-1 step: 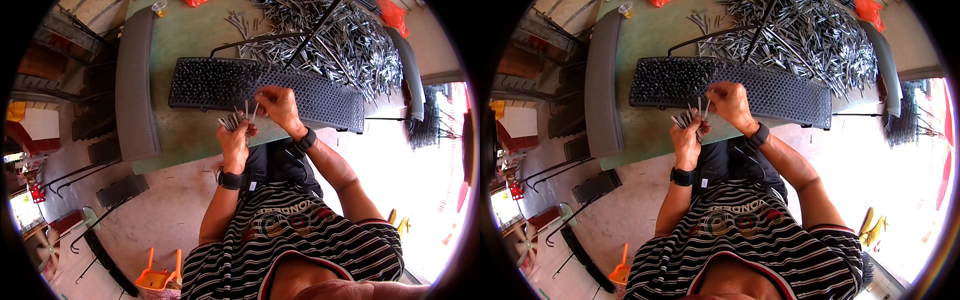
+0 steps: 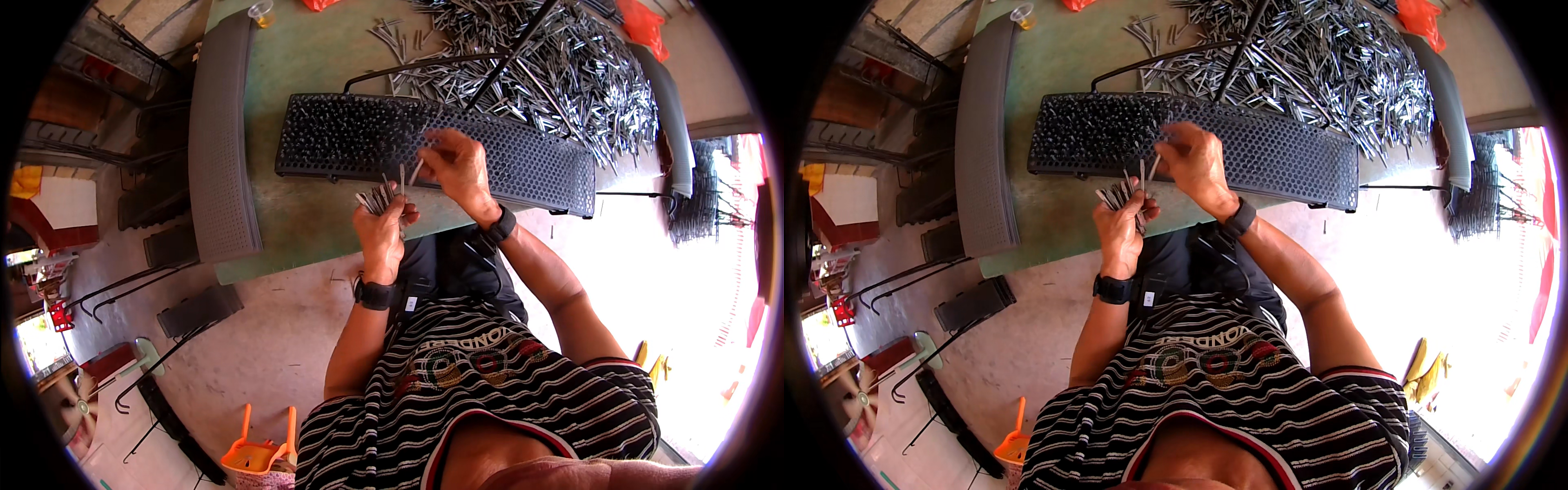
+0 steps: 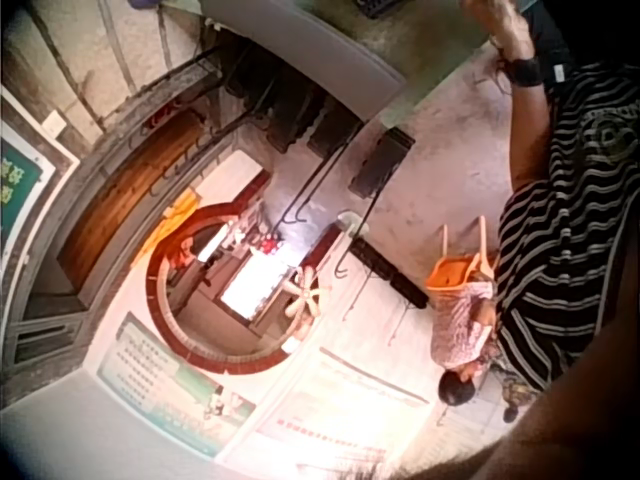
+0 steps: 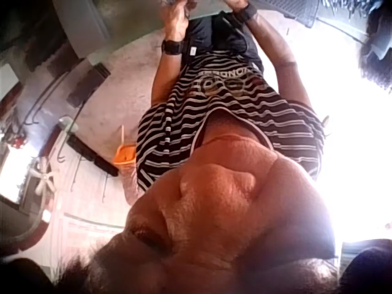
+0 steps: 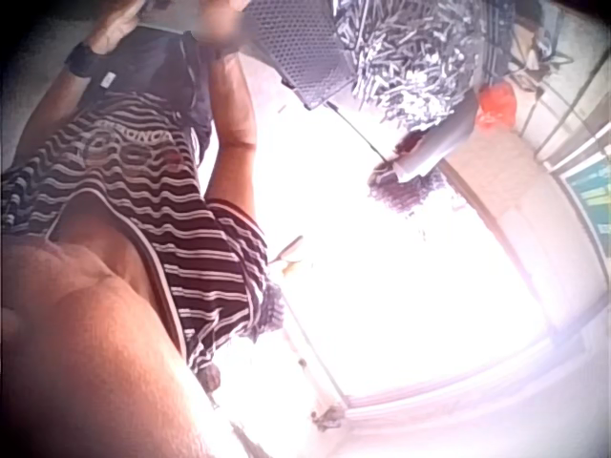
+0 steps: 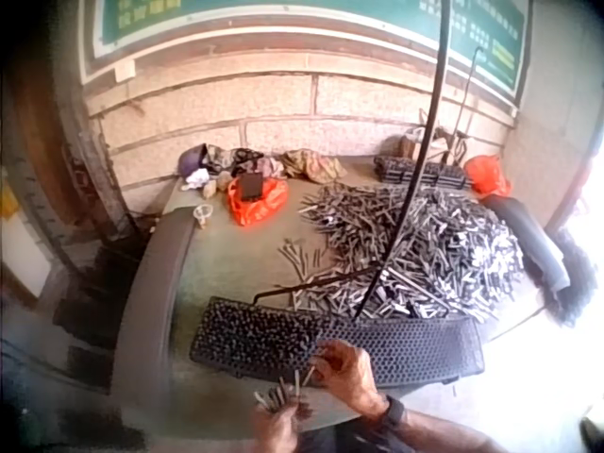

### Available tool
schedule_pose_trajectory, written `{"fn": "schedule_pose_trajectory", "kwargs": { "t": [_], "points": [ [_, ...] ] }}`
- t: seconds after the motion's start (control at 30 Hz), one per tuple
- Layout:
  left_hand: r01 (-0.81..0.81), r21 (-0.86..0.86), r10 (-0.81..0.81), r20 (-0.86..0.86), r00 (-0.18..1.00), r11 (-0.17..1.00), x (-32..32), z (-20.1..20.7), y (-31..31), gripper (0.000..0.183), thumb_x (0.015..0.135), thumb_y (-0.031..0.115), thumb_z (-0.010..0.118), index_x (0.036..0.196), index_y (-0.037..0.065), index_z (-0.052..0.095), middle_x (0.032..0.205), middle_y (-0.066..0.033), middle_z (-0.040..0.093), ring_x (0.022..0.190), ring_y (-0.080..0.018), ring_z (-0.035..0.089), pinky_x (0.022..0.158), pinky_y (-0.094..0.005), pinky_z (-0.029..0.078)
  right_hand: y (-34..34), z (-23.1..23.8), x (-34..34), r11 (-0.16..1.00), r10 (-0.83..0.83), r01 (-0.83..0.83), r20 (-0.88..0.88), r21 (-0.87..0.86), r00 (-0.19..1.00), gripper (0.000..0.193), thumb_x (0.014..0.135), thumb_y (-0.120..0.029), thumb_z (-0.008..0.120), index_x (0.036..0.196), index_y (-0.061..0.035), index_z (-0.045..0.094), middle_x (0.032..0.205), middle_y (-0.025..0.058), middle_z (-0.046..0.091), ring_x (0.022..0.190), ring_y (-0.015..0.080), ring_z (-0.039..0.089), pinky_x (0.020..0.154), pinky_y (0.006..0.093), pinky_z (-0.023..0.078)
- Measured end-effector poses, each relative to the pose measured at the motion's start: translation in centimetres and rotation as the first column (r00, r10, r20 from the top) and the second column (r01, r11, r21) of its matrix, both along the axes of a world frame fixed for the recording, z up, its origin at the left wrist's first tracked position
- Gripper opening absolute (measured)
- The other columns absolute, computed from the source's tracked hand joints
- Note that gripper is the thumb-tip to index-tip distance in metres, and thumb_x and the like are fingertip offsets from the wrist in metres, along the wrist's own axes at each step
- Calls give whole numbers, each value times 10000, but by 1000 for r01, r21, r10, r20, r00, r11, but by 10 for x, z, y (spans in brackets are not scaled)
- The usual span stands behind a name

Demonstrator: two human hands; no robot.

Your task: The person picks up metal brackets from a table by hand and places them into a black plastic tray.

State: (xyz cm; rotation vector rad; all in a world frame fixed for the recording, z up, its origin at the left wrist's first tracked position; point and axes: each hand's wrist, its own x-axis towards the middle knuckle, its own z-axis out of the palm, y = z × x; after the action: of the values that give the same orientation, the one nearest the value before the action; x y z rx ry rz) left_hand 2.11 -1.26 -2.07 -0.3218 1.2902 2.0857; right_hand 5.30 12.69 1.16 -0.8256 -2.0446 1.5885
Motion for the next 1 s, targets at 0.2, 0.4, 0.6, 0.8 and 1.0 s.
{"fn": "schedule_pose_trajectory", "kwargs": {
  "t": [0.2,0.4,0.6,0.8,1.0],
  "points": [
    [31,-40,-31,0,1000,999,-4,0,-9,139,809,-31,618,946,-13,611,748,-78,616,570,-176,607,497,-299,519,-1,1,-17,960,26,21,-164,279,986,151,815,-49,642,923,1,548,747,130,665,674,164,670,565,266,509],
    [44,-41,-44,10,999,998,-6,-2,-12,191,815,5,636,1002,-10,607,769,-82,616,602,-189,613,512,-309,521,1,-19,-22,841,145,-34,-163,541,976,131,804,-73,647,896,-17,573,712,143,630,631,317,627,529,327,490],
    [19,-24,-18,32,999,1000,-9,1,-12,195,802,0,649,993,-4,606,787,-88,623,611,-203,618,514,-319,526,0,-11,-14,680,154,-90,-22,727,988,106,790,-103,673,828,-8,646,720,120,647,549,162,611,500,267,466],
    [58,19,-59,33,998,998,-5,10,-3,191,791,-9,659,974,-15,603,809,-101,631,640,-215,629,535,-325,534,-2,-1,-7,977,207,-212,106,39,973,144,777,-105,672,815,22,615,645,133,644,577,153,646,511,262,484],
    [36,77,-43,90,995,996,-7,-8,-7,145,826,-39,572,969,-29,597,811,-103,622,666,-233,636,566,-346,546,-10,7,-16,984,16,11,-152,175,988,145,839,-34,597,964,6,536,679,121,640,611,150,660,518,254,494]
  ]
}}
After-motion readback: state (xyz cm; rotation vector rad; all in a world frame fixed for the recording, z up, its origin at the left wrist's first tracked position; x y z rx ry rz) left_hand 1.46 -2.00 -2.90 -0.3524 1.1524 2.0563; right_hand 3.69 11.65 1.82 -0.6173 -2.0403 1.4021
